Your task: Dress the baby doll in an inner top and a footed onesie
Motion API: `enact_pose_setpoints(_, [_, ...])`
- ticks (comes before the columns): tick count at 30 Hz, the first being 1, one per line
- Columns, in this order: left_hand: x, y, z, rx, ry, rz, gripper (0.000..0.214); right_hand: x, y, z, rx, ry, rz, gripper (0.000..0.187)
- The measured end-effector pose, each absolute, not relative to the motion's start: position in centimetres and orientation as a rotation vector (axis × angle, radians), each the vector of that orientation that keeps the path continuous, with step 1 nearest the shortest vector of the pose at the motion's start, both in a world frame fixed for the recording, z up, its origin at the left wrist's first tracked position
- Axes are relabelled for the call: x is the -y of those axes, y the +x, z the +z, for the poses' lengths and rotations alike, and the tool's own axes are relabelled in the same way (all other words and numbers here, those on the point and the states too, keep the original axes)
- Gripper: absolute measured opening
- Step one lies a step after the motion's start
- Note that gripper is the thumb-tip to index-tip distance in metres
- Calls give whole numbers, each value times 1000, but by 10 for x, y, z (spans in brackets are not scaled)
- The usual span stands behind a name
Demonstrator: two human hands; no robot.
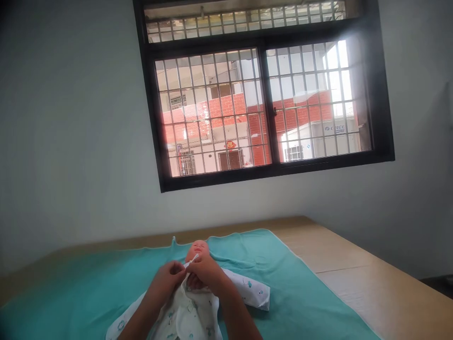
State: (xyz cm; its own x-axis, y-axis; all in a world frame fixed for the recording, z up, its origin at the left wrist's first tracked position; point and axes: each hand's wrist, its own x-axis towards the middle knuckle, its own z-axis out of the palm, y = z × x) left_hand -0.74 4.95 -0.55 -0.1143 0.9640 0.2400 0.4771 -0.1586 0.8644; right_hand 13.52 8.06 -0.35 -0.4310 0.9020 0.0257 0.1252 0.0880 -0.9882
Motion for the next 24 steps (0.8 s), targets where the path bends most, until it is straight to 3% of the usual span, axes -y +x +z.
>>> enact_pose_setpoints(5, [-42,-6,-1,-1527,1726,1141,15,-79,143,1,1661,-1048,1516,13])
enact_pose_setpoints(10, [-37,0,2,-1774,1950,939,12,-82,153,-2,1615,-1051,1601,9])
enact_pose_setpoints(15, [-35,-2,6,-1675,1758,1089,10,-84,155,-5,1513,-964,1719,15])
enact_pose_setpoints(24, [-30,-1,9,-1285,1161,1337,36,-82,150,-5,1599,-925,1611,28])
